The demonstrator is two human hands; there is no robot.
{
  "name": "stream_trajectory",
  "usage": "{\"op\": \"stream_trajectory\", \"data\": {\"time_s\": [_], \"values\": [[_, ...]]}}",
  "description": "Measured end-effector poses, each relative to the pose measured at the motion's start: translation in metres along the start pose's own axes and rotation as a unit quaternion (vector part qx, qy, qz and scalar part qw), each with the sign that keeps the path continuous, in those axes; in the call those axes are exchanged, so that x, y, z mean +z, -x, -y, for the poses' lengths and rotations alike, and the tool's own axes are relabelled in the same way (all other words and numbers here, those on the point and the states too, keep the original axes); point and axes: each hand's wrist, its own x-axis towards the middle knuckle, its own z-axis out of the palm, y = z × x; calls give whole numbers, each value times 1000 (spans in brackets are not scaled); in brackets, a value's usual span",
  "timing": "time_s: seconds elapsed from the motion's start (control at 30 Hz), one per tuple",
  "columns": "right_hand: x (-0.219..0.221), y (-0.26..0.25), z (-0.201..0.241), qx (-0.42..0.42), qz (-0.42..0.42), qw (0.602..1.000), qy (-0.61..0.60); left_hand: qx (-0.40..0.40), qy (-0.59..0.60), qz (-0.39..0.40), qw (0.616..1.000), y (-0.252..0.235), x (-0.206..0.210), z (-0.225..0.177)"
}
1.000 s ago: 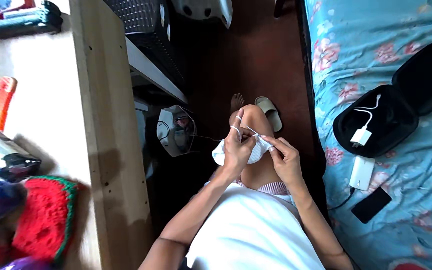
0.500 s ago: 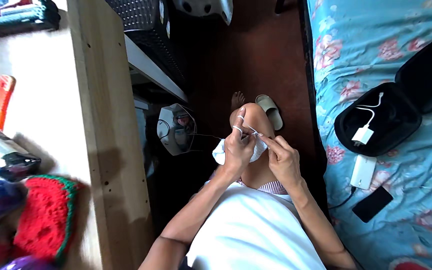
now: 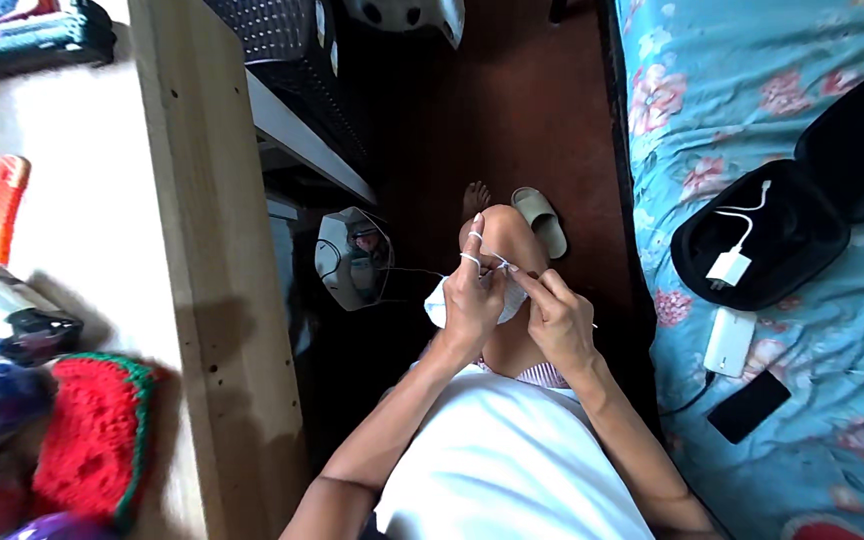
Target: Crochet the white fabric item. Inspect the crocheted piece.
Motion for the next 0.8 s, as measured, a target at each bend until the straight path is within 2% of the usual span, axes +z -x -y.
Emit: {"op": "stream_trajectory", "data": {"time_s": [0.2,0.57,0.63,0.7,0.8], "values": [[2,1,7,0,1,1000,18,63,-98,-3,993,0,1,-2],[4,-2,13,4,-10,1000,17,195,-164,-61,965,6,8,12],[5,-3,13,24,-12,1000,-6,174,-108,-59,977,5,9,15],[6,-3,12,42,-22,998,-37,106,-12,-40,993,4,6,14],[7,-1,10,49,-33,996,-63,4,84,-17,996,1,1,7]]}}
